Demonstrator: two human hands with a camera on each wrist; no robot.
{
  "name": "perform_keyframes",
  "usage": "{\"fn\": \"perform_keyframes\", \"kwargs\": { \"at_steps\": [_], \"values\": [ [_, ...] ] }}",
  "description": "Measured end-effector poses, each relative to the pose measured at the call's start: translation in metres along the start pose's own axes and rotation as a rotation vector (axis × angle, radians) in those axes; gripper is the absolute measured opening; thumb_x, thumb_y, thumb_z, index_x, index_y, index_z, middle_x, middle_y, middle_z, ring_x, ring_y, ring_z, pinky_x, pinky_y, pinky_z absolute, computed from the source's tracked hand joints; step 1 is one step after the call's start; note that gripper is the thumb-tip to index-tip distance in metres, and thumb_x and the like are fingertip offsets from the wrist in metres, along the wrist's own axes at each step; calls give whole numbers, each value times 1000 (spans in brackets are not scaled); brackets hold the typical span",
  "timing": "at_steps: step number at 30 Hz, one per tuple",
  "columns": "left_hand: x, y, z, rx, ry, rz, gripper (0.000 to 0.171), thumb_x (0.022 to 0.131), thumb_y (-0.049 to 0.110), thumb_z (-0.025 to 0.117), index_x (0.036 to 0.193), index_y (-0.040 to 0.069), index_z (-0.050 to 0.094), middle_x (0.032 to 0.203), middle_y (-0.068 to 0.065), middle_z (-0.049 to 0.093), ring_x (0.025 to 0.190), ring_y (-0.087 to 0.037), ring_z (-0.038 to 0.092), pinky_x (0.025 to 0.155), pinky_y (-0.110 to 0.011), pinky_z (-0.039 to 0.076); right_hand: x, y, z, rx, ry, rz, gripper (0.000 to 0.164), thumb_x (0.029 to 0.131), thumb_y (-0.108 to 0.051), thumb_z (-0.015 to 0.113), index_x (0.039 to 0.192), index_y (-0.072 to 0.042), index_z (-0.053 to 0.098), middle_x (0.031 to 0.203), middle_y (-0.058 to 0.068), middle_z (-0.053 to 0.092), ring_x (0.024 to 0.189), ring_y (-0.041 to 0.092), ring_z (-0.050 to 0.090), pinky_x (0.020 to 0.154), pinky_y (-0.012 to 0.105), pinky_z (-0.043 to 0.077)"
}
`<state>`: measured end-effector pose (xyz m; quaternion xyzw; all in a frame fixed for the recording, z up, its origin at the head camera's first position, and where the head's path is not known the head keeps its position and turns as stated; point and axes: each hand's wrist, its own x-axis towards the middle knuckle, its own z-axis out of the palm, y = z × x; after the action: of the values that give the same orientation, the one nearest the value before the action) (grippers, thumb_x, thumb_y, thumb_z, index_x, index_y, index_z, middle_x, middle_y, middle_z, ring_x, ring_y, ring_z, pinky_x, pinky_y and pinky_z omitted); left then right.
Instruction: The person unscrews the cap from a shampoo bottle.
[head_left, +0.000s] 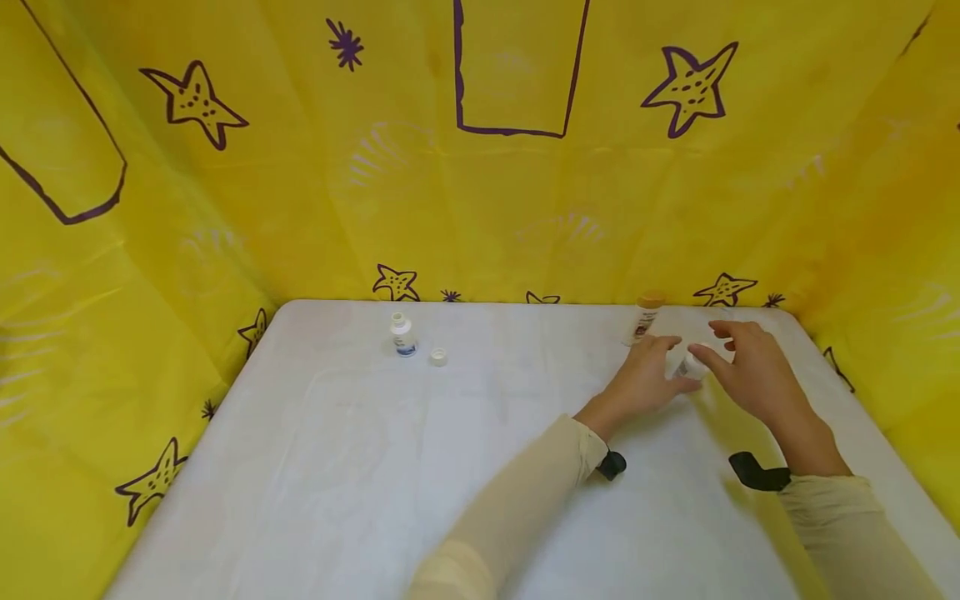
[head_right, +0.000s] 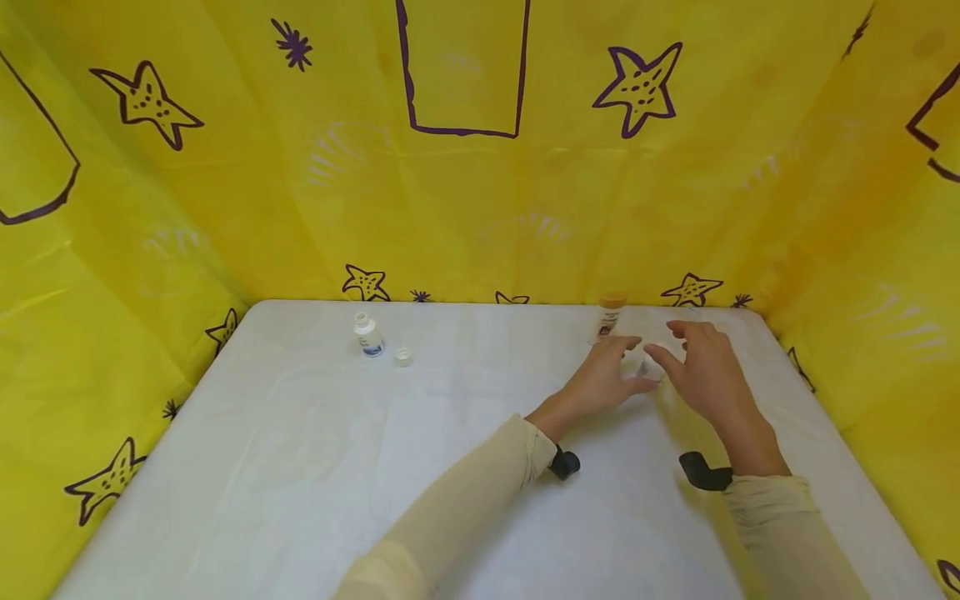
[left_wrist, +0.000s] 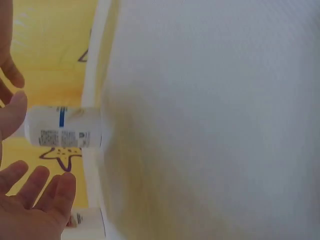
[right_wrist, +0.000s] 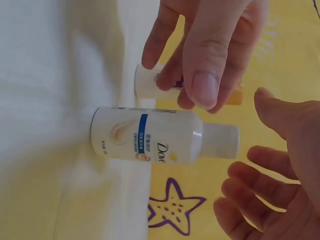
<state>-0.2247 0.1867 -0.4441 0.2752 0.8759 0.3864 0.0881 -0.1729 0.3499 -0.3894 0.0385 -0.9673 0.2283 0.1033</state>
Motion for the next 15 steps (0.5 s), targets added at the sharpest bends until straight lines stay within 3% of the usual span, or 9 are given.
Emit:
{"fn": "perform_keyframes", "kwargs": {
  "at_steps": [9, 15],
  "values": [
    [7, 13, 16, 69, -10, 17, 59, 97, 39, 68, 150, 21, 49, 143, 10, 58, 128, -5, 55, 112, -18, 42, -3, 5, 3, -13, 1, -8, 52, 99, -29, 68, 131, 11, 59, 115, 33, 62, 98, 47, 62, 80, 61, 50],
    [7, 17, 23, 110, 48, 34, 46, 100, 33, 66, 141, 18, 56, 131, 8, 63, 117, -2, 59, 102, -13, 46, -4, 10, 7, -22, 18, -36, 40, 98, -22, 70, 121, 10, 65, 108, 30, 64, 90, 40, 64, 70, 46, 52]
  ]
}}
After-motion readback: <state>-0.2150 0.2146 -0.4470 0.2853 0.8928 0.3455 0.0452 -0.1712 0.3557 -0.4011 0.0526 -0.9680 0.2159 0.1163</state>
